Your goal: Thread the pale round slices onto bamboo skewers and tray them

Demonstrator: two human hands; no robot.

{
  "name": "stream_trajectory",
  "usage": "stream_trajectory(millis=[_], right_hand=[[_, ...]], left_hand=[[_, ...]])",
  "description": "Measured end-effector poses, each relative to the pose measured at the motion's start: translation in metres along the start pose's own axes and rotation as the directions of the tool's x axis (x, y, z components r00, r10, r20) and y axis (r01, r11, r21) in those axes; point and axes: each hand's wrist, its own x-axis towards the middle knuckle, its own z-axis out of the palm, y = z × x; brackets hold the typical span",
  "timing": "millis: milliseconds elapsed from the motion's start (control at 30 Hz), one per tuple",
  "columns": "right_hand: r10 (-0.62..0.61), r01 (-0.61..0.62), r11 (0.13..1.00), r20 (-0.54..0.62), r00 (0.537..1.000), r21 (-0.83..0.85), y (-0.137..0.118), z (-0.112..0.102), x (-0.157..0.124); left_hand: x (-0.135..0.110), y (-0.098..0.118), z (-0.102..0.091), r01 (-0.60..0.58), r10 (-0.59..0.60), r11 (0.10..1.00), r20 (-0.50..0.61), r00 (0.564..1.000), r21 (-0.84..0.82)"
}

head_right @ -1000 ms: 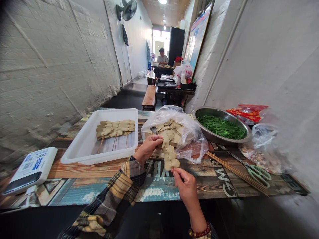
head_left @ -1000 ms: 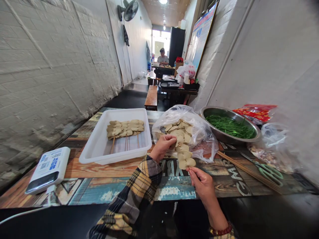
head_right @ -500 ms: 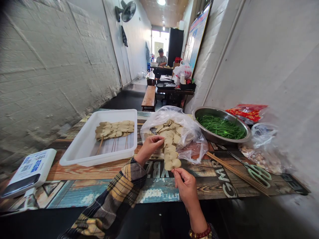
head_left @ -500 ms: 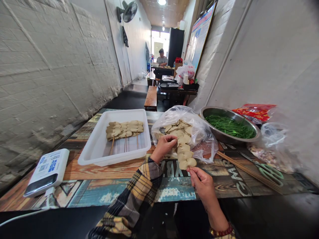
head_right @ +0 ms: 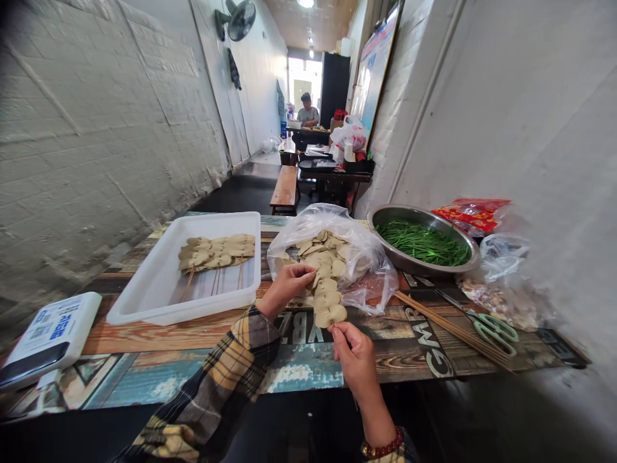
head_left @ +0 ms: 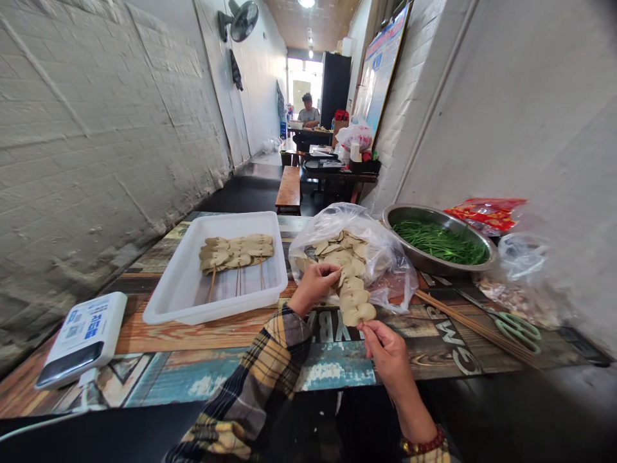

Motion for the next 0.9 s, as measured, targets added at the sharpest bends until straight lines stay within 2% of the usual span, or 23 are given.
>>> stream_trajectory(millis=[233,367,567,900], right_hand=[[0.072,-0.069,0.982,-0.007,0.997,0.174,-0.0058,-0.001,0.0009],[0.107,-0.096,0.966,-0.034,0.994,0.241,-0.008,-0.0014,0.0011],[0.119,-0.111,0.962,-0.016,0.993,0.251,-0.0045,-0.003,0.0008],[0.113,-0.112,0.96,0.011,0.993,0.257,-0.0056,-0.0037,-0.0001]], left_hand=[[-0.0018,0.0045,-0.0023,0.042,-0.045,0.985,-0.013,0.999,-0.169],[-0.002,0.0031,-0.0025,0.101,-0.088,0.963,0.062,0.994,-0.249],[-0.004,0.0039,-0.0009,0.127,-0.094,0.925,0.107,0.99,-0.359],[-0.0063,0.0084,0.0005,0.201,-0.164,0.882,0.121,0.979,-0.426]])
